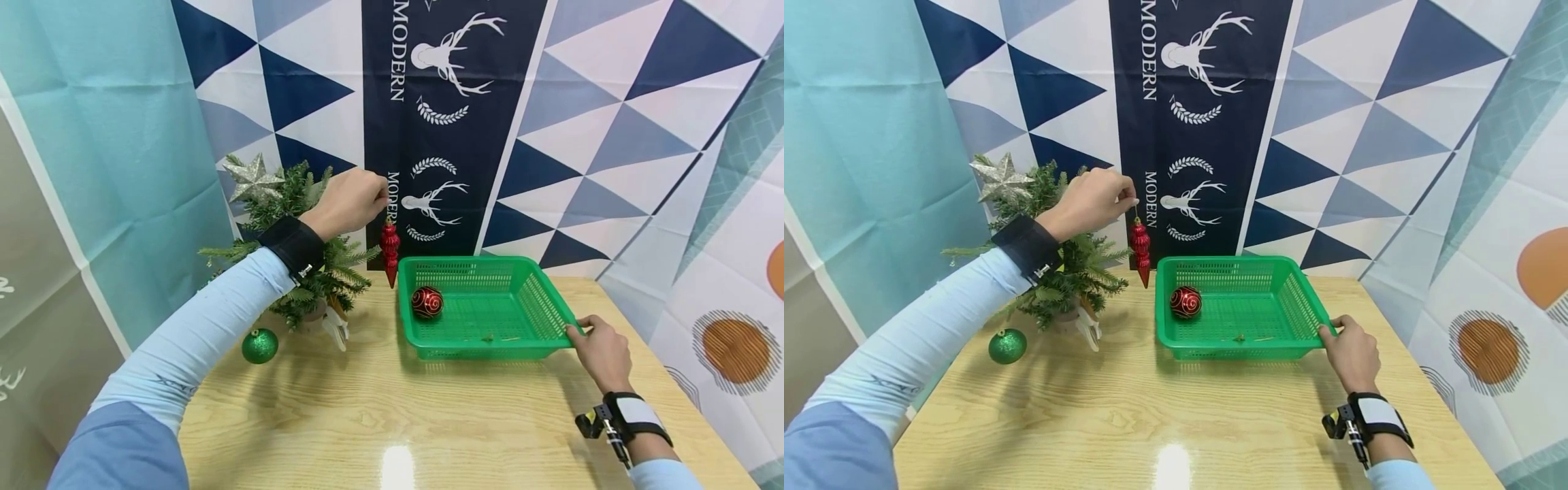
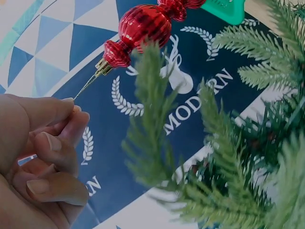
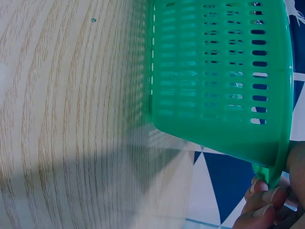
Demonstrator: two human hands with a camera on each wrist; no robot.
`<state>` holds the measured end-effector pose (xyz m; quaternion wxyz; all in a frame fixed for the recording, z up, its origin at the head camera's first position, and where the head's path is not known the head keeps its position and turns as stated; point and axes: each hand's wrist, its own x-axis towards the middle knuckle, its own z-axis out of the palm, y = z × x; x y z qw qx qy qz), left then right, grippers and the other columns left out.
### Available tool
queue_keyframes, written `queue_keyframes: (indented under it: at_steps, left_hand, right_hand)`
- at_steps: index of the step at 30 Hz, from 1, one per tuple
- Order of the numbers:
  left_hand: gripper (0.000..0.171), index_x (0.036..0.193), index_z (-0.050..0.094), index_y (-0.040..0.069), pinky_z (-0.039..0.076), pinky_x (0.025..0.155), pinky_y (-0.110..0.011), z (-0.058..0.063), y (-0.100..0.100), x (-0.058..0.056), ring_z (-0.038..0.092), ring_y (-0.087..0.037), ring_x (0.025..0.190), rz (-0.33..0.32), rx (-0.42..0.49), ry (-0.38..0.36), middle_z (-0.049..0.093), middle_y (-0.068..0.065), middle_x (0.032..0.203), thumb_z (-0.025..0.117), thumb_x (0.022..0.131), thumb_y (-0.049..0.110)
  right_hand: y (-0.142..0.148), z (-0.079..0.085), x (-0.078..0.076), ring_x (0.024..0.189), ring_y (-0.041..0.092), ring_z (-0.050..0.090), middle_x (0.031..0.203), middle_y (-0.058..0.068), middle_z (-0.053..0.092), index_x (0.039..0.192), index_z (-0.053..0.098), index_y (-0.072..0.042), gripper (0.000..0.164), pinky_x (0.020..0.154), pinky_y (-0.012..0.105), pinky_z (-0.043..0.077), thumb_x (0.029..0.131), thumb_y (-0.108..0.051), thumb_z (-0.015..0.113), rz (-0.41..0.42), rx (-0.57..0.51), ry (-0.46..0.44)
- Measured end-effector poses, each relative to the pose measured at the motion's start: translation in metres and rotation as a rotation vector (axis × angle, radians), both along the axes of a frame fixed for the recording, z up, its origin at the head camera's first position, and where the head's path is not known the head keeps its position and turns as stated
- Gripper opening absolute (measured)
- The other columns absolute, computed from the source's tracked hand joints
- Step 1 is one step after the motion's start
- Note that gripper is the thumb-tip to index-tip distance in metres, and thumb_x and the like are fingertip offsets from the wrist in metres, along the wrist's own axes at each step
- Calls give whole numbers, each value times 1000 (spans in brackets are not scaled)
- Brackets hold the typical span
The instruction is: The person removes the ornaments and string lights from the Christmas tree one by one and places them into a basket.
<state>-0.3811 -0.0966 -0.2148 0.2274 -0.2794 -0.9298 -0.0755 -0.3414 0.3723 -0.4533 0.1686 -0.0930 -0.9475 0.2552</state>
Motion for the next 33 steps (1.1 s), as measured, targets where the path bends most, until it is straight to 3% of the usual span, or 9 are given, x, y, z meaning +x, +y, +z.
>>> queue_keyframes:
  at_steps: [4, 13, 33]
  left_hand:
    - [18, 94, 76, 8, 51, 72, -35, -5, 4, -1, 64, -21, 75, -34, -13, 6, 71, -8, 89, 62, 104, 13]
    - [14, 98, 75, 9, 52, 69, -34, -10, 17, -3, 66, -21, 80, -38, -11, -44, 72, -7, 97, 64, 104, 15]
    - [14, 96, 72, 11, 46, 61, -32, -21, 35, -4, 60, -19, 73, -79, -2, -40, 67, -5, 88, 63, 104, 18]
  right_hand:
    - [0, 1, 0, 64, 32, 60, 89, 26, 67, 121, 64, 9, 40, 44, 37, 41, 101, -27, 61, -1, 2, -1]
    - [0, 2, 0, 66, 33, 61, 89, 25, 67, 121, 64, 8, 41, 45, 37, 41, 101, -27, 61, -14, -5, -8]
    - [0, 0, 0, 62, 29, 59, 83, 21, 67, 120, 65, 7, 40, 44, 36, 41, 101, -28, 61, -8, -13, -10]
